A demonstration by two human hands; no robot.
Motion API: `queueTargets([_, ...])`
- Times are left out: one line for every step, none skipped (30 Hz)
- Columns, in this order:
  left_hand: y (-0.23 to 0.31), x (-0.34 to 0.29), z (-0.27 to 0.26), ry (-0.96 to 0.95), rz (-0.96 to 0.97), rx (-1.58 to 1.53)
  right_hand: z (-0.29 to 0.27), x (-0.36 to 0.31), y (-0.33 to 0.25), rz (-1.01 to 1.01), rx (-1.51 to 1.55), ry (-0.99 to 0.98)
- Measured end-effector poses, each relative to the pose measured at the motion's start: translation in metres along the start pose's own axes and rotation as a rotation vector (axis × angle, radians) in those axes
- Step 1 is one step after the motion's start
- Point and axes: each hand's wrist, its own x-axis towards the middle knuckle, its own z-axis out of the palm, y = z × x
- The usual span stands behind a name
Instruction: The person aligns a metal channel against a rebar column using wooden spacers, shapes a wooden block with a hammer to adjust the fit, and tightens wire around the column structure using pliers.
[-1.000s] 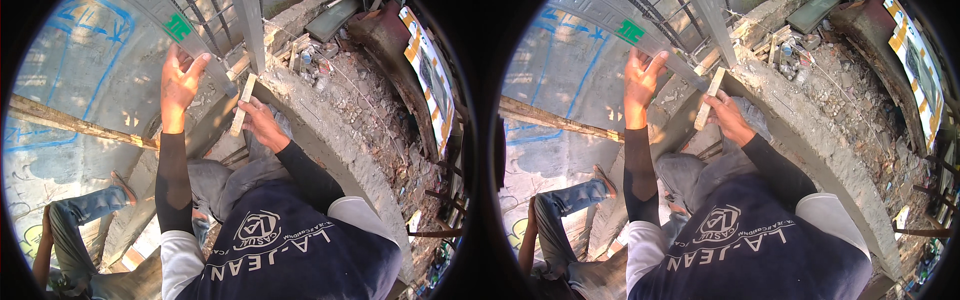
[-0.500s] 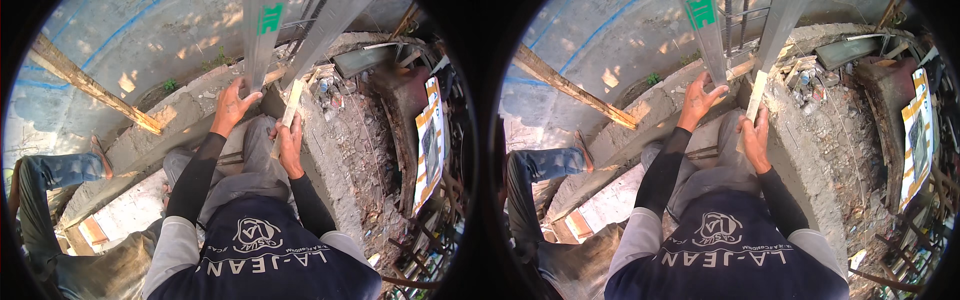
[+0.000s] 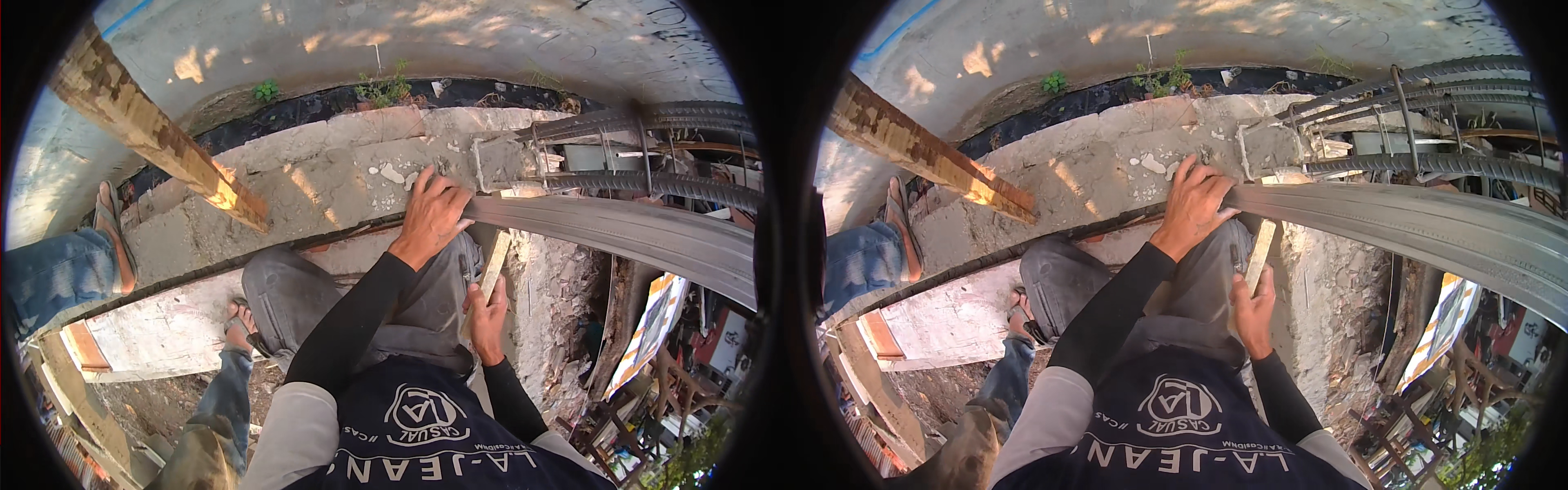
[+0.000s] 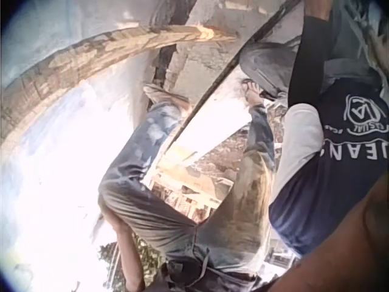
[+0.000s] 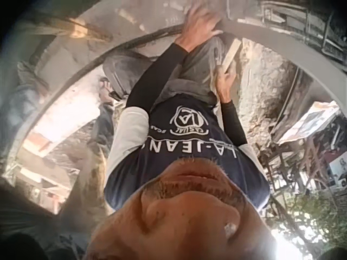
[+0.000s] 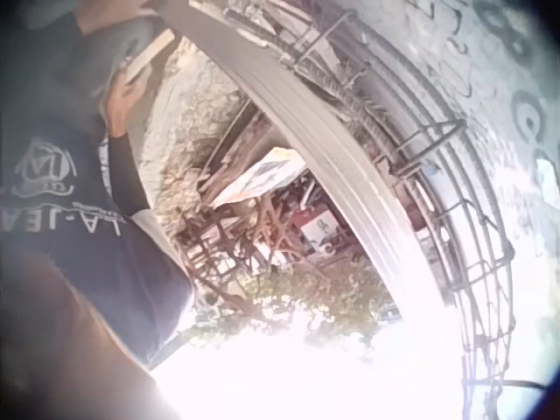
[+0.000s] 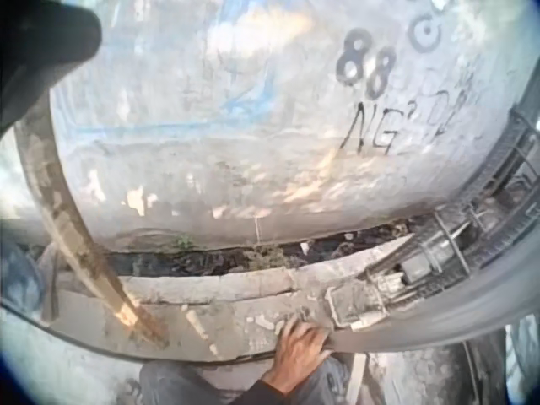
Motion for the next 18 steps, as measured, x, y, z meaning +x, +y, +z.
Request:
queueTargets([0.001,0.001,-0.002,-0.009,0.012,-0.011,-0.002,0.0,0.008,0.036,-0.018,-0.001])
queueTargets([0.001,0.003,-0.002,-0.02,0.016,-0.01,-0.007,0.002,0.024,0.042,-0.054,0.009])
queueTargets([0.001,0.006,0.0,-0.031,0.02,-0.007,-0.009,0.003,0.038,0.042,-0.052,0.029])
queueTargets([0.0,0.005,0.0,-0.038,0.025,-0.011,-0.006,0.004,0.044,0.05,-0.128,0.034])
queueTargets([-0.002,0.005,0.001,-0.028,0.012,-0.021,-0.005,0.004,0.048,0.058,-0.204,0.039])
queueTargets([-0.003,0.005,0.002,-0.017,-0.001,-0.03,-0.003,0.004,0.052,0.111,-0.205,0.053])
queueTargets([-0.004,0.005,0.002,-0.022,-0.001,-0.033,-0.001,0.005,0.052,0.116,-0.205,0.056])
queueTargets([-0.005,0.005,0.002,-0.021,-0.009,-0.044,0.001,0.007,0.051,0.143,-0.168,0.06])
queueTargets([-0.005,0.005,0.003,-0.02,-0.018,-0.054,0.003,0.009,0.051,0.169,-0.132,0.064])
queueTargets([-0.007,0.005,0.003,-0.023,-0.019,-0.056,0.004,0.009,0.052,0.172,-0.132,0.065])
queueTargets([-0.008,0.005,0.004,-0.003,-0.012,-0.072,0.005,0.009,0.052,0.165,-0.132,0.082])
queueTargets([-0.009,0.004,0.004,0.019,-0.006,-0.087,0.006,0.008,0.053,0.157,-0.132,0.099])
queueTargets([-0.009,0.003,0.004,0.018,-0.008,-0.087,0.008,0.009,0.051,0.158,-0.132,0.098])
queueTargets([-0.01,0.003,0.004,0.027,0.004,-0.09,0.01,0.009,0.049,0.139,-0.146,0.111])
queueTargets([-0.011,0.002,0.005,0.036,0.015,-0.092,0.011,0.009,0.047,0.12,-0.16,0.124])
queueTargets([-0.011,0.002,0.004,0.035,0.013,-0.093,0.012,0.008,0.045,0.122,-0.16,0.124])
queueTargets([-0.011,0.001,0.003,0.027,0.01,-0.098,0.013,0.008,0.044,0.122,-0.157,0.13])
queueTargets([-0.011,0.001,0.003,0.019,0.007,-0.104,0.014,0.008,0.044,0.123,-0.154,0.136])
